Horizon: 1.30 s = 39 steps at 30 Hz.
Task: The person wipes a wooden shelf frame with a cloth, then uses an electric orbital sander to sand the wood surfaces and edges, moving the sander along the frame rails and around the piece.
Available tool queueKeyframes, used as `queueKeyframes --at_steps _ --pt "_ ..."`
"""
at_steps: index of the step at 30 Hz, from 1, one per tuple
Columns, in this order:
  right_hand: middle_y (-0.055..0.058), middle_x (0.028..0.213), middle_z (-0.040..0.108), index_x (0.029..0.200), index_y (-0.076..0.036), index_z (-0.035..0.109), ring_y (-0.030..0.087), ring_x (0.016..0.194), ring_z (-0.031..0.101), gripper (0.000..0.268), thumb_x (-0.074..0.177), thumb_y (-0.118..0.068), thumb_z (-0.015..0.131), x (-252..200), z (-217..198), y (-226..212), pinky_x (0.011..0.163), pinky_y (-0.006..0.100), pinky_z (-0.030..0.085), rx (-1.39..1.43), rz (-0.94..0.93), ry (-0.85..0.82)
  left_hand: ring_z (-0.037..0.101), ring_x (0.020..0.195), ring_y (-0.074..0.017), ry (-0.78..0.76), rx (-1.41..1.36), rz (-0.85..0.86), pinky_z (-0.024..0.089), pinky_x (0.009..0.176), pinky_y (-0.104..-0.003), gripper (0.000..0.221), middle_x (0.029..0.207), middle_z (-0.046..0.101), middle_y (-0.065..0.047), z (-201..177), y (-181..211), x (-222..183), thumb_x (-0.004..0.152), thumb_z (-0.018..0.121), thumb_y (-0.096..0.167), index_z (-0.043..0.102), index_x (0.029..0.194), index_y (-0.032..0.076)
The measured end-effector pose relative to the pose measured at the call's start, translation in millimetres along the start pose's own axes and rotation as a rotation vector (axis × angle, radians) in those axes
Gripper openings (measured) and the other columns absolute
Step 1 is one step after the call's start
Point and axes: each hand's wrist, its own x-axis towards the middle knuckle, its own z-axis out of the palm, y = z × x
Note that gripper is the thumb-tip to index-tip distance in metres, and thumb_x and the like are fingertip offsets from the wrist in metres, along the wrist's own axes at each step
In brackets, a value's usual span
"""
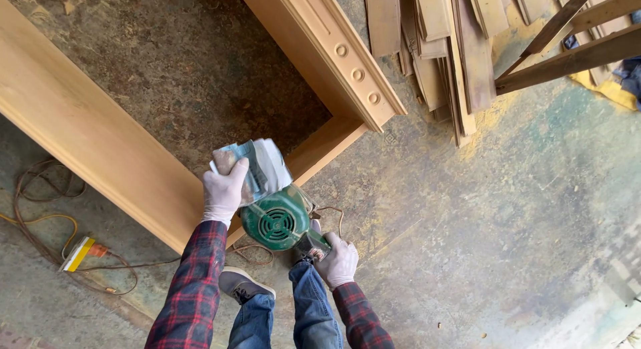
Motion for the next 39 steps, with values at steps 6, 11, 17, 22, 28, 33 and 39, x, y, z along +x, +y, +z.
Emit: queueKeyframes --at_steps 6,11,17,22,28,33,39 --pt "0.011 0.076 0.073 0.091 -0.018 0.067 0.036 0.07 0.068 0.026 0.068 -0.019 0.08 72 -53 30 0.069 0.046 0.052 -0.076 0.027 -0.017 0.073 0.069 -0.0219 -0.05 -0.077 -0.066 0.057 0.063 -0.039 0.043 0.078 0.075 -0.011 64 52 37 0.089 0.073 0.042 0.077 0.089 -0.001" --pt "0.012 0.076 0.073 0.091 -0.017 0.068 0.036 0.073 0.071 0.028 0.068 -0.023 0.082 118 -88 57 0.068 0.046 0.055 -0.072 0.008 0.04 0.074 0.069 -0.0229 -0.059 -0.065 -0.025 0.058 0.064 -0.039 0.046 0.079 0.076 -0.012 115 83 58 0.09 0.074 0.043 0.077 0.089 -0.002" --pt "0.011 0.075 0.073 0.088 -0.016 0.068 0.035 0.072 0.071 0.027 0.074 -0.031 0.085 153 -121 78 0.064 0.044 0.054 -0.062 -0.007 0.078 0.075 0.068 -0.022 -0.056 -0.097 -0.02 0.06 0.063 -0.038 0.046 0.077 0.077 -0.011 159 118 70 0.088 0.072 0.043 0.078 0.089 -0.002" --pt "0.008 0.075 0.074 0.089 -0.018 0.067 0.03 0.068 0.073 0.024 0.076 -0.031 0.082 178 -137 93 0.064 0.042 0.056 -0.112 -0.009 0.019 0.074 0.065 -0.0216 -0.077 -0.073 -0.026 0.061 0.06 -0.036 0.046 0.074 0.075 -0.011 175 126 80 0.091 0.07 0.045 0.077 0.086 -0.001" --pt "0.01 0.075 0.074 0.094 -0.019 0.069 0.031 0.071 0.073 0.024 0.075 -0.028 0.08 173 -122 105 0.066 0.042 0.056 -0.122 -0.004 -0.005 0.075 0.066 -0.0217 -0.084 -0.096 -0.055 0.062 0.06 -0.036 0.046 0.076 0.076 -0.011 169 124 75 0.09 0.071 0.044 0.076 0.085 -0.001" --pt "0.012 0.076 0.073 0.094 -0.017 0.068 0.034 0.072 0.072 0.026 0.076 -0.031 0.08 150 -116 81 0.065 0.044 0.055 -0.064 0.004 -0.049 0.077 0.072 -0.0207 -0.059 -0.098 -0.008 0.061 0.065 -0.036 0.042 0.08 0.078 -0.01 148 114 64 0.089 0.072 0.042 0.078 0.091 0.0" --pt "0.014 0.078 0.072 0.091 -0.016 0.068 0.039 0.075 0.07 0.027 0.073 -0.03 0.082 120 -92 65 0.065 0.047 0.054 -0.044 -0.059 -0.003 0.076 0.07 -0.0207 -0.048 -0.093 -0.034 0.06 0.064 -0.037 0.044 0.078 0.078 -0.01 112 85 51 0.088 0.074 0.045 0.079 0.089 0.001"
